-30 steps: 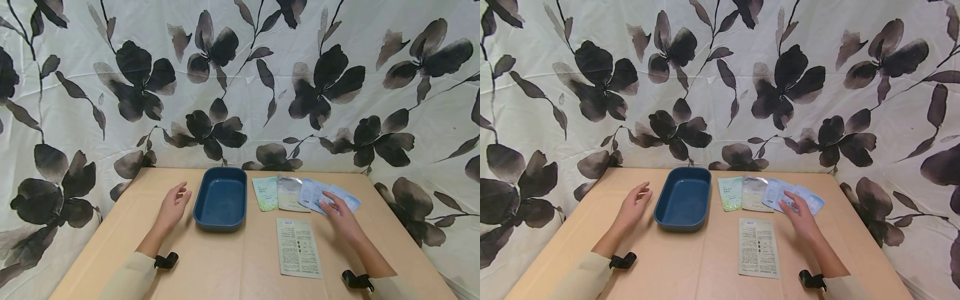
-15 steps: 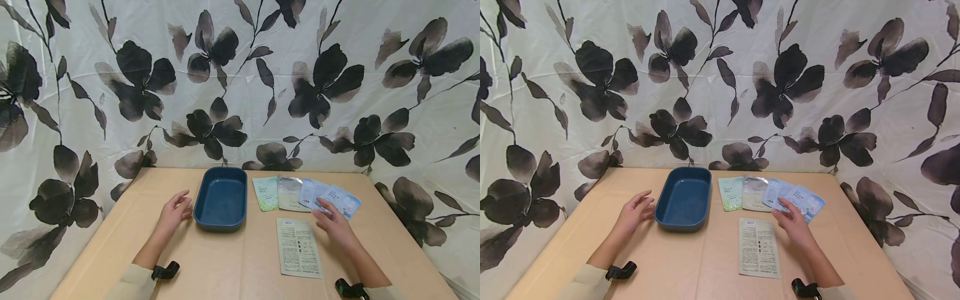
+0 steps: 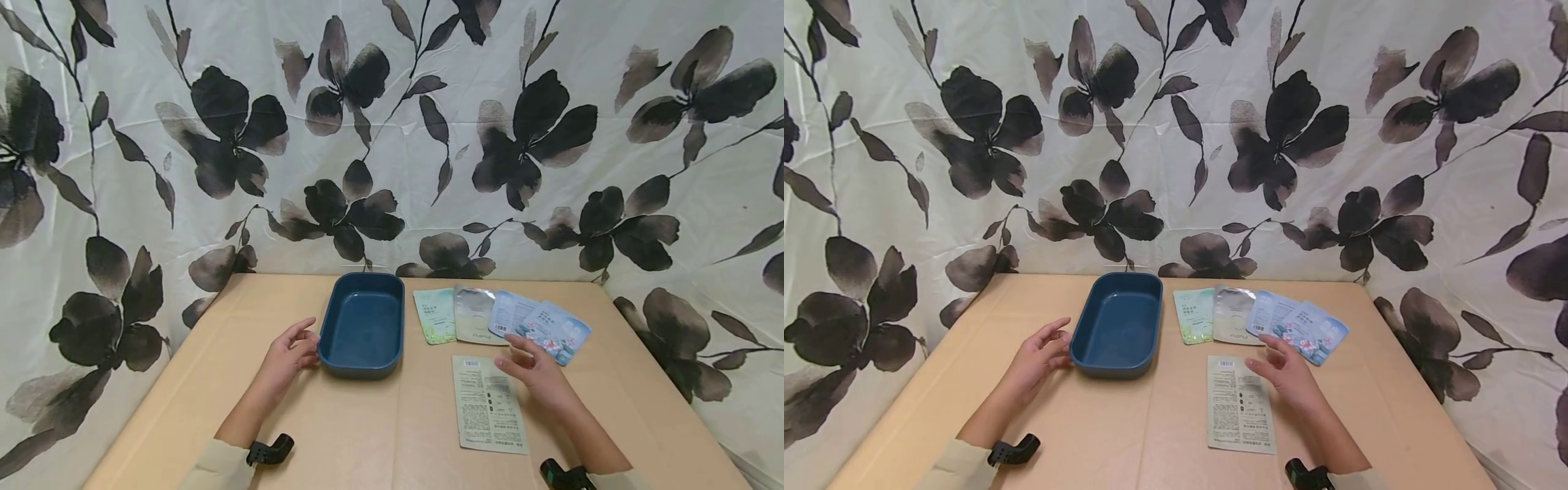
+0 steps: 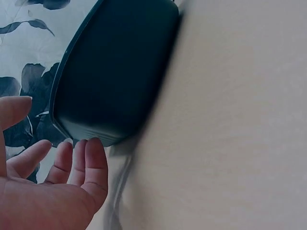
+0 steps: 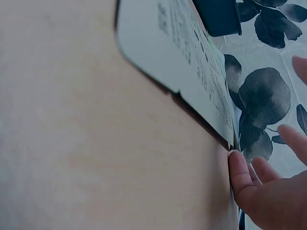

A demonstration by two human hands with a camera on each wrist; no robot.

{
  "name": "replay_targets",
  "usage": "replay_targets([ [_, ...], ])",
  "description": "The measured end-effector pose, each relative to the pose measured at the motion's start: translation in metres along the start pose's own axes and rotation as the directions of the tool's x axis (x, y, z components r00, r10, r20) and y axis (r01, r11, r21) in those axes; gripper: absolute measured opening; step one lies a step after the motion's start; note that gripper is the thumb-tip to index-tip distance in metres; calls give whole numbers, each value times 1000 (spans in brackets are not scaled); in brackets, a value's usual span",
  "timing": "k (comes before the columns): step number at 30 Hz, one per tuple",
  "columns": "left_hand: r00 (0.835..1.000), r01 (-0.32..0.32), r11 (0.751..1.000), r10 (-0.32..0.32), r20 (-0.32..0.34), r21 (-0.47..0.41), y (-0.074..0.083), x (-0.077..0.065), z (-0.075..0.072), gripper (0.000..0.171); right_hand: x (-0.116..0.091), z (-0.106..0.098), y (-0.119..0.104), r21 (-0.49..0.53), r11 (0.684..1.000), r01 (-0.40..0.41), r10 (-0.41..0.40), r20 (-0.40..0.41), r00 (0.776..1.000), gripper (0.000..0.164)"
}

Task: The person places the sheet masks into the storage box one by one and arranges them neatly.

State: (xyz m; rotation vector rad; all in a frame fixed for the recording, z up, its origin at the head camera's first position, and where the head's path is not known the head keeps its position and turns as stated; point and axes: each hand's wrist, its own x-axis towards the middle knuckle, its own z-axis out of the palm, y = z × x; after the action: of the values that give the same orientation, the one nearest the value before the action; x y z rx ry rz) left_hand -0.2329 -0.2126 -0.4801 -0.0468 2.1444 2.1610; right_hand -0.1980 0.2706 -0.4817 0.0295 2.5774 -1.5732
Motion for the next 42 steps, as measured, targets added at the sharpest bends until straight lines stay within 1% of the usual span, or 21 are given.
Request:
replay_targets([
  [3,1000,-3,1000,3,4,-10,0,-1,1,56,2,2,0,-47,999,-6,6,-3,1000,79],
  [5,1000,0,1000,0,7,-4,0,-2,2,57,3,2,0,-96,995,-6,5,-6,1000,79],
  [9,1000,10,1000,-10,7,9,0,-2,2,58,6,3,1,-199,980,1,-2,-5,1000,76],
  [12,1000,14,1000,-14,4,0,0,-1,1,57,8,4,2,-247,969,11,-9,6,1000,72],
  [15,1000,18,1000,-18,16,-4,-1,2,2,57,10,3,3,-259,966,19,-16,12,1000,68],
  [21,999,39,999,-38,29,-9,-4,5,1,58,13,3,4,-292,954,71,-68,21,997,61],
  [24,998,48,999,-48,32,-18,-4,7,1,59,14,2,3,-305,949,81,-75,32,997,61],
  [29,997,59,998,-58,45,-36,-5,8,-1,61,16,1,1,-298,950,93,-81,54,995,59],
  [36,993,102,989,-94,76,-110,-5,8,-3,64,18,-1,2,-305,947,98,-83,61,995,54],
  [42,991,101,979,-84,100,-178,-6,9,-2,66,22,-3,6,-340,931,133,-113,79,990,53],
])
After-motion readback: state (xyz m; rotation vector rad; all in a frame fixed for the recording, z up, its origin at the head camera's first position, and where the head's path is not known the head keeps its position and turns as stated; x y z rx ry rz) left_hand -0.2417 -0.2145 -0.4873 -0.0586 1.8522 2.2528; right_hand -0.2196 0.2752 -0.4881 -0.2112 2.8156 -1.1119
